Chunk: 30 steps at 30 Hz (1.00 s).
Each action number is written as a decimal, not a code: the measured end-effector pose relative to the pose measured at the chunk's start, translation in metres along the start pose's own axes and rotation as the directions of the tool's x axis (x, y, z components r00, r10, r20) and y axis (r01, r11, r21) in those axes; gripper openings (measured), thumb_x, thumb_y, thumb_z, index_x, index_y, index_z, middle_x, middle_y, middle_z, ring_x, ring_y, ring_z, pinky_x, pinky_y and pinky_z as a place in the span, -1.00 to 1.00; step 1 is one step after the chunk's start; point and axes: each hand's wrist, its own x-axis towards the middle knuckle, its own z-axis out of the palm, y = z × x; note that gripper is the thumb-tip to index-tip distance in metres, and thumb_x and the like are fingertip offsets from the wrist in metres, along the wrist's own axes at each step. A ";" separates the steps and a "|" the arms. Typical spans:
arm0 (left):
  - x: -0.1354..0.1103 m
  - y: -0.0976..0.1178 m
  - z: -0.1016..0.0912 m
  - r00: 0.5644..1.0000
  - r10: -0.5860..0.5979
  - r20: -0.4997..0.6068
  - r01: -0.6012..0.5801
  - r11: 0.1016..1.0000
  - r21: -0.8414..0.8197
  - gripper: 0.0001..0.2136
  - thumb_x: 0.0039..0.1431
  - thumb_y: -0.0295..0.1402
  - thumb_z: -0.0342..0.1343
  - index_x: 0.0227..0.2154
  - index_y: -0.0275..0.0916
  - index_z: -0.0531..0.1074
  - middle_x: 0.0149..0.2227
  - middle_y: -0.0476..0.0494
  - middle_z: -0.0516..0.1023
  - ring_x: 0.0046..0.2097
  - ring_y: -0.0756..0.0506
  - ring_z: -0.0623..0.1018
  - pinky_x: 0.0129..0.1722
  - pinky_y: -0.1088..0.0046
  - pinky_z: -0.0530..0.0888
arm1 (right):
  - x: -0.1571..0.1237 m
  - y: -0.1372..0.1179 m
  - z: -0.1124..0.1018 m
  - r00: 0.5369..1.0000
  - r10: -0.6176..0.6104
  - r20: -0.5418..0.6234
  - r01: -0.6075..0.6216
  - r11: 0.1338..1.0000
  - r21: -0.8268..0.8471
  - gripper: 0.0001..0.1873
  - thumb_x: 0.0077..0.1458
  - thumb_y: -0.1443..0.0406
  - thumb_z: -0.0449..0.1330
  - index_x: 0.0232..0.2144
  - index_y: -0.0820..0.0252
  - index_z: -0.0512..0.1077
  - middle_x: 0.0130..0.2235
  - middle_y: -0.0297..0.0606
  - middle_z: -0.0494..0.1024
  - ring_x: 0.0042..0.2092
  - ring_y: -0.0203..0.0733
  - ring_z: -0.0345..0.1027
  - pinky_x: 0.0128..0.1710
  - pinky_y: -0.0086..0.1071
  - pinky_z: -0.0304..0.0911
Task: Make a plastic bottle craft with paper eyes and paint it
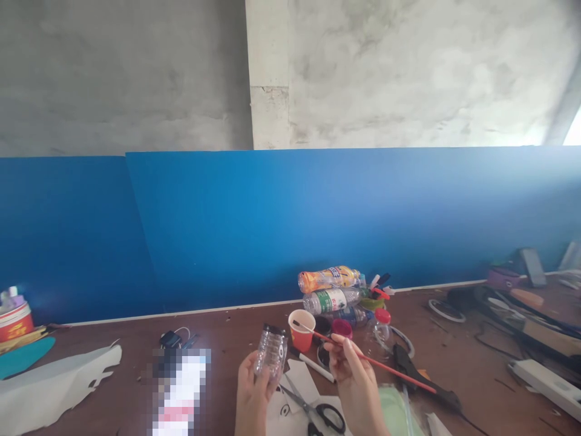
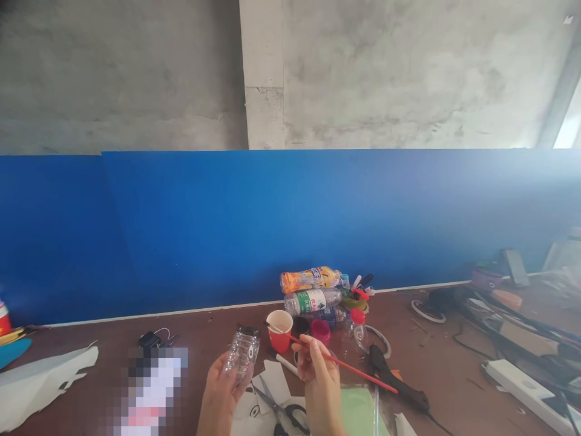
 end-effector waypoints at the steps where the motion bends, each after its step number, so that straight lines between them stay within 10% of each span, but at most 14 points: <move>1: 0.002 0.002 -0.002 0.998 -0.055 0.022 0.056 0.996 -0.065 -0.53 -0.11 -0.23 0.29 -0.14 -0.19 0.26 -0.15 -0.19 0.50 -0.19 -0.18 0.60 -0.12 0.27 0.50 | 0.001 0.000 -0.001 1.000 -0.004 0.002 0.004 1.000 0.002 -0.64 -0.22 0.06 0.37 -0.41 0.19 0.56 -0.46 -0.22 0.57 -0.46 -0.24 0.30 -0.57 -0.44 0.13; 12: -0.007 0.018 -0.001 0.890 -0.370 0.264 0.439 0.851 -0.288 -0.72 0.03 -0.24 0.08 -0.29 -0.35 0.49 -0.22 -0.29 0.60 -0.18 -0.23 0.60 -0.02 0.21 0.45 | 0.003 0.003 -0.003 0.999 0.026 0.022 -0.026 0.999 0.020 -0.69 -0.22 0.09 0.38 -0.46 0.19 0.53 -0.51 -0.26 0.54 -0.51 -0.29 0.27 -0.58 -0.47 0.11; 20: 0.000 0.005 -0.003 0.944 -0.207 0.256 0.268 0.936 -0.228 -0.51 -0.20 -0.21 0.36 -0.16 -0.19 0.37 -0.13 -0.23 0.57 -0.11 -0.23 0.58 0.00 0.20 0.44 | -0.004 0.003 0.001 0.997 -0.009 0.075 0.012 0.999 -0.045 -0.67 -0.21 0.08 0.38 -0.44 0.19 0.53 -0.50 -0.24 0.54 -0.53 -0.30 0.24 -0.56 -0.45 0.12; 30: 0.012 -0.006 -0.003 1.000 0.020 -0.008 -0.018 0.961 0.275 -0.44 -0.27 -0.17 0.36 -0.17 -0.26 0.34 -0.19 -0.23 0.55 -0.12 -0.28 0.56 -0.10 0.20 0.45 | -0.004 0.006 -0.001 0.997 -0.059 0.044 0.064 0.990 -0.125 -0.64 -0.16 0.02 0.33 -0.42 0.18 0.54 -0.52 -0.26 0.52 -0.53 -0.29 0.20 -0.54 -0.43 0.13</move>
